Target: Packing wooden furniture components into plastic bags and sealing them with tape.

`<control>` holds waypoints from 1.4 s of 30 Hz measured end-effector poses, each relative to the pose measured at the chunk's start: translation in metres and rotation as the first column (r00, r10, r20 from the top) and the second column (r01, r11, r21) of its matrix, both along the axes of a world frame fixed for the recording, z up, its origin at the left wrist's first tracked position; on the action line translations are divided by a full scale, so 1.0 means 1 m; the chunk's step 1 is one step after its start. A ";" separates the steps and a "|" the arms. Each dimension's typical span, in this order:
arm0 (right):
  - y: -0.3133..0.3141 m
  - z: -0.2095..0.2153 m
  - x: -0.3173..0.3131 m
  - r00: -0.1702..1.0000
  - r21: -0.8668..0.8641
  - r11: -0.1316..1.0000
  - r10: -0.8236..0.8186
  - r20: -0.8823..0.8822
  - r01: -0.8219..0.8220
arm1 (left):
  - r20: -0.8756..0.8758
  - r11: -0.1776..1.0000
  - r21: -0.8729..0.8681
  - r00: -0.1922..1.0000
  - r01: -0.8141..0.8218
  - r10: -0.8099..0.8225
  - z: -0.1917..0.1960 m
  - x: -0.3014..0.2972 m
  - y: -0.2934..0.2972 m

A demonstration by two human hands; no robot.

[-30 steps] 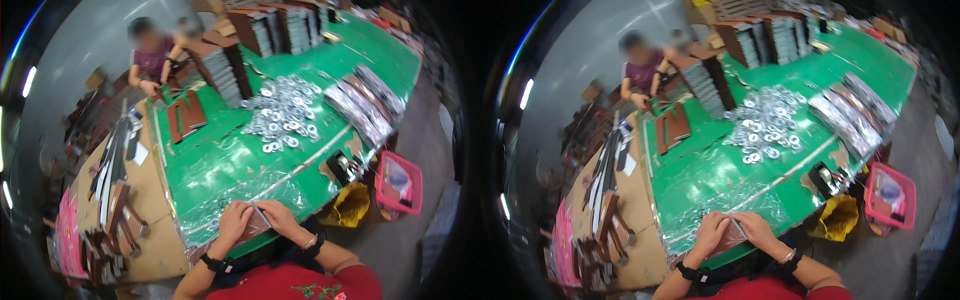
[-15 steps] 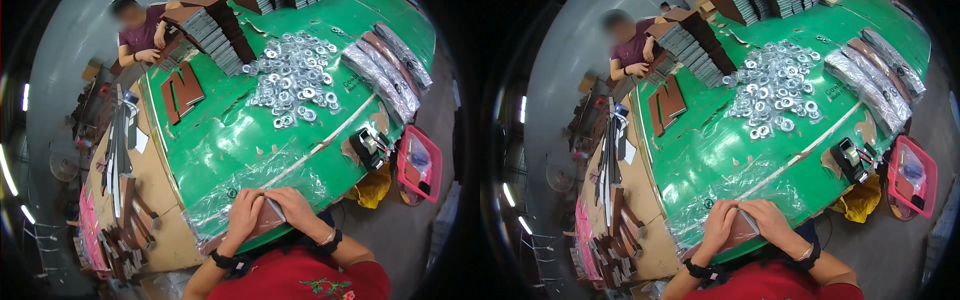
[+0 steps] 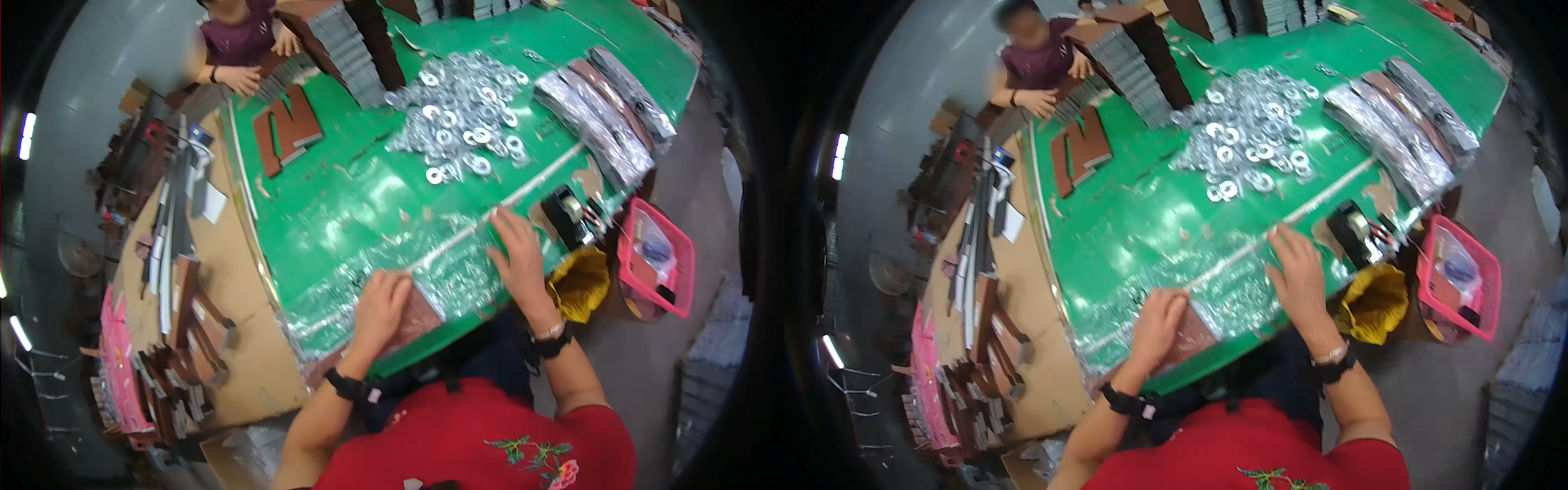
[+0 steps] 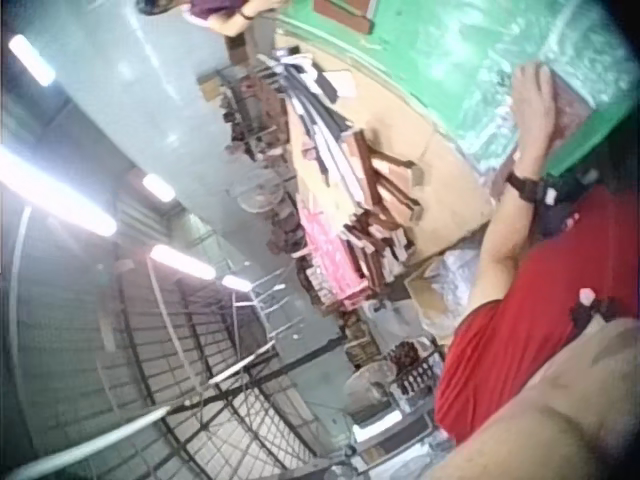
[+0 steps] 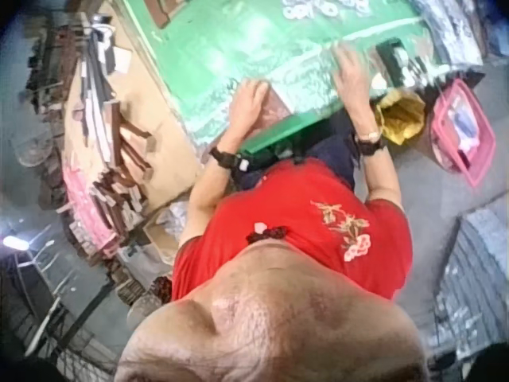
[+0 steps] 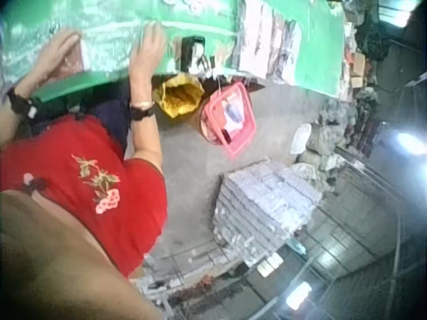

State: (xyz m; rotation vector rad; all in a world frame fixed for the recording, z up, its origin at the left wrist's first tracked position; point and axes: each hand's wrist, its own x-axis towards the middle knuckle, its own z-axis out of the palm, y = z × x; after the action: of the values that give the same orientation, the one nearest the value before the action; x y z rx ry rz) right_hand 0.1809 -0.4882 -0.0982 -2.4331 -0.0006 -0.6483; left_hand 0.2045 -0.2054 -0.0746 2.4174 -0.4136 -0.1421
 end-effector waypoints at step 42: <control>0.003 0.066 0.003 0.806 0.732 0.675 0.380 -0.453 0.093 | 0.017 0.991 -0.085 0.995 -0.099 0.101 -0.015 0.007 -0.002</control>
State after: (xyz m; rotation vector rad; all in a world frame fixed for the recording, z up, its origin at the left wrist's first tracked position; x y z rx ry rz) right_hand 0.1840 -0.4857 -0.0318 -1.6999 0.2550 0.2029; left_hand 0.2115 -0.2077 -0.0897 2.3527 -0.3014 -0.0536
